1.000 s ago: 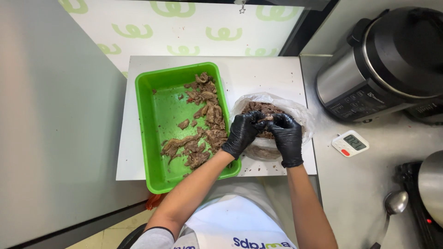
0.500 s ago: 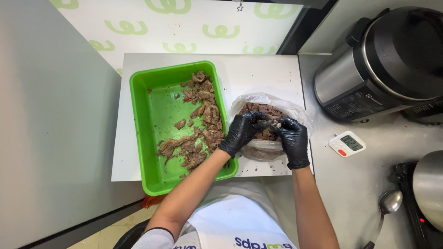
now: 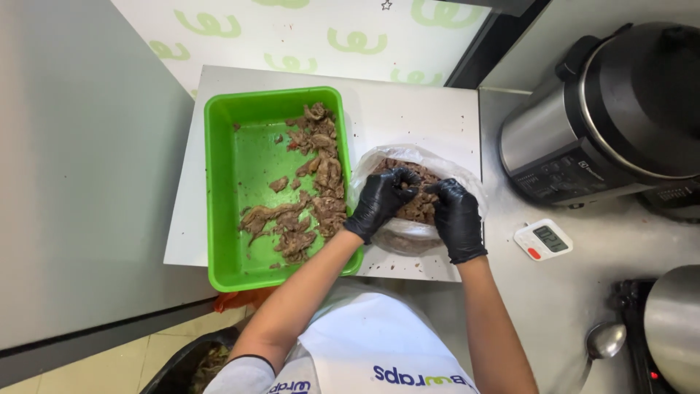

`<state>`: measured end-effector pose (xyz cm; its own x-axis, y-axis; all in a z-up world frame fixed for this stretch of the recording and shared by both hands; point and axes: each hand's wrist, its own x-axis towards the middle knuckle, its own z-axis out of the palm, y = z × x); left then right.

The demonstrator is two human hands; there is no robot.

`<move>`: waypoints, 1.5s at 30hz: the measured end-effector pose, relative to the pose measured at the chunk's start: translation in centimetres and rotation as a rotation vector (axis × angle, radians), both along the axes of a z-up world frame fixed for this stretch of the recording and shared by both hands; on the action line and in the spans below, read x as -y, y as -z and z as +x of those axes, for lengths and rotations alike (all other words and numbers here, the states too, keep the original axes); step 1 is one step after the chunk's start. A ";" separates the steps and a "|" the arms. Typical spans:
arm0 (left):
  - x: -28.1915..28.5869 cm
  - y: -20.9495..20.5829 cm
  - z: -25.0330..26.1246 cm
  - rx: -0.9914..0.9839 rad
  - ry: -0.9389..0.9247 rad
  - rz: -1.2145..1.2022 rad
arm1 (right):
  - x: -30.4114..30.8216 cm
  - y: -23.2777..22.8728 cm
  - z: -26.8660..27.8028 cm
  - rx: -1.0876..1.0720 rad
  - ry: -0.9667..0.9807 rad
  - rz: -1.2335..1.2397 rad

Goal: Shredding pieces of cooked meat by hand from a bag into a tray while removing fat.

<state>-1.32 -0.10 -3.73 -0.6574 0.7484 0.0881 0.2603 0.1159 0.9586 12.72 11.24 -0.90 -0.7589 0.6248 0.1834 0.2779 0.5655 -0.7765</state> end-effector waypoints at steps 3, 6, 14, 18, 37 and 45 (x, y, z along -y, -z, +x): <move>-0.1 0.3 -0.4 -0.007 -0.039 0.020 | -0.9 -1.2 0.7 0.188 -0.055 0.231; 0.0 0.9 -0.5 -0.016 -0.061 -0.023 | 0.0 -3.0 1.0 0.080 -0.078 0.091; -0.7 0.4 1.1 0.378 -0.046 0.257 | -2.2 2.6 -0.6 -0.106 0.022 -0.439; -1.2 0.3 1.3 0.412 -0.049 0.249 | -2.8 2.5 -0.3 -0.125 0.061 -0.496; -1.3 -2.0 0.1 0.264 0.051 0.152 | -1.7 -0.6 -2.1 -0.038 -0.147 0.001; -0.2 -5.4 1.5 -0.058 -0.098 -0.100 | -1.1 -1.4 -1.8 -0.080 -0.136 -0.083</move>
